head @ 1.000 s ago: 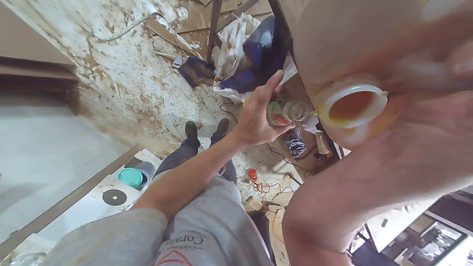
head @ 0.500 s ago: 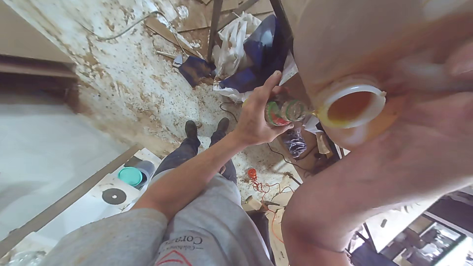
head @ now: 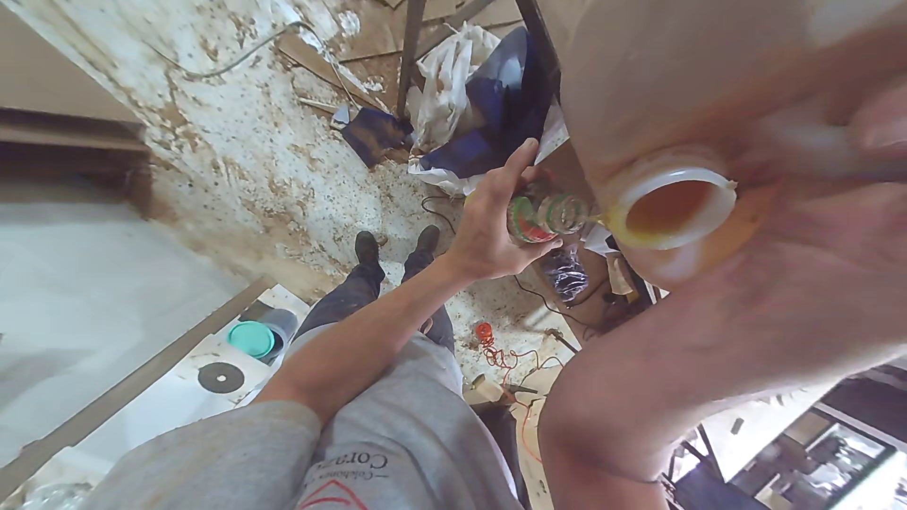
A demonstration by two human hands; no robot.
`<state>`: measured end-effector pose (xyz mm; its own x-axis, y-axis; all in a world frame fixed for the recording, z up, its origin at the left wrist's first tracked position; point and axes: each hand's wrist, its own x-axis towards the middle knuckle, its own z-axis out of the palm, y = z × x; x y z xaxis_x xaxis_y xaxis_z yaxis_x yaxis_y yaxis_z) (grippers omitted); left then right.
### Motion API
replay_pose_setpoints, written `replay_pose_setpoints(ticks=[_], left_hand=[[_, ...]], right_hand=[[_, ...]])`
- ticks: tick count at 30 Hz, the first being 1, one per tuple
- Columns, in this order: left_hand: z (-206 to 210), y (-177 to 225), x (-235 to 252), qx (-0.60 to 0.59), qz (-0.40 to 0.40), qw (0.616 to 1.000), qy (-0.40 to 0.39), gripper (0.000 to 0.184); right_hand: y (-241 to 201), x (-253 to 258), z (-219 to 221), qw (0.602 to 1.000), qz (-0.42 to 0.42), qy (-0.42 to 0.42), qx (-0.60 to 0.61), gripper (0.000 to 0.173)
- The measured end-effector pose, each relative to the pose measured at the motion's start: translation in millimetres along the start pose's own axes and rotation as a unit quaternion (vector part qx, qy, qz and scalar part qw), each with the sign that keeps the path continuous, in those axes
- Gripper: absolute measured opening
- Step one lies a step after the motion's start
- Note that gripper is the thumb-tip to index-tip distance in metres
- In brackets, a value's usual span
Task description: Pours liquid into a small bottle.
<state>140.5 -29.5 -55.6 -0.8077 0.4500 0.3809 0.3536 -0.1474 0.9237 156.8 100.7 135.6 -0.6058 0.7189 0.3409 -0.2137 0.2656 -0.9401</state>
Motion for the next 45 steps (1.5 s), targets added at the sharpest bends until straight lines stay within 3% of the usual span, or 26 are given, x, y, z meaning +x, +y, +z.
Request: replay_pose_setpoints(ticks=[13, 17, 22, 27, 32, 45], left_hand=[[0, -2, -1, 0.012, -0.003, 1.0, -0.004, 0.116], [0, -2, -1, 0.012, -0.005, 1.0, -0.004, 0.116], [0, -2, -3, 0.006, -0.01, 1.0, -0.008, 0.115], [0, -1, -3, 0.002, -0.005, 1.0, -0.006, 0.113], [-1, -1, -3, -0.005, -0.019, 1.0, -0.014, 0.111], [0, -3, -5, 0.0, -0.016, 1.0, -0.017, 0.11]], right_hand=[[7, -2, -4, 0.999, 0.034, 0.006, 0.038, 0.017], [11, -4, -12, 0.999, 0.03, -0.002, 0.019, 0.011], [16, -1, -23, 0.999, 0.037, -0.011, 0.027, 0.015], [15, -23, -45, 0.996, 0.025, -0.069, -0.044, 0.012], [19, -9, -35, 0.998, 0.044, -0.036, 0.032, 0.011], [18, -15, -35, 0.999, 0.037, -0.033, -0.003, 0.008]])
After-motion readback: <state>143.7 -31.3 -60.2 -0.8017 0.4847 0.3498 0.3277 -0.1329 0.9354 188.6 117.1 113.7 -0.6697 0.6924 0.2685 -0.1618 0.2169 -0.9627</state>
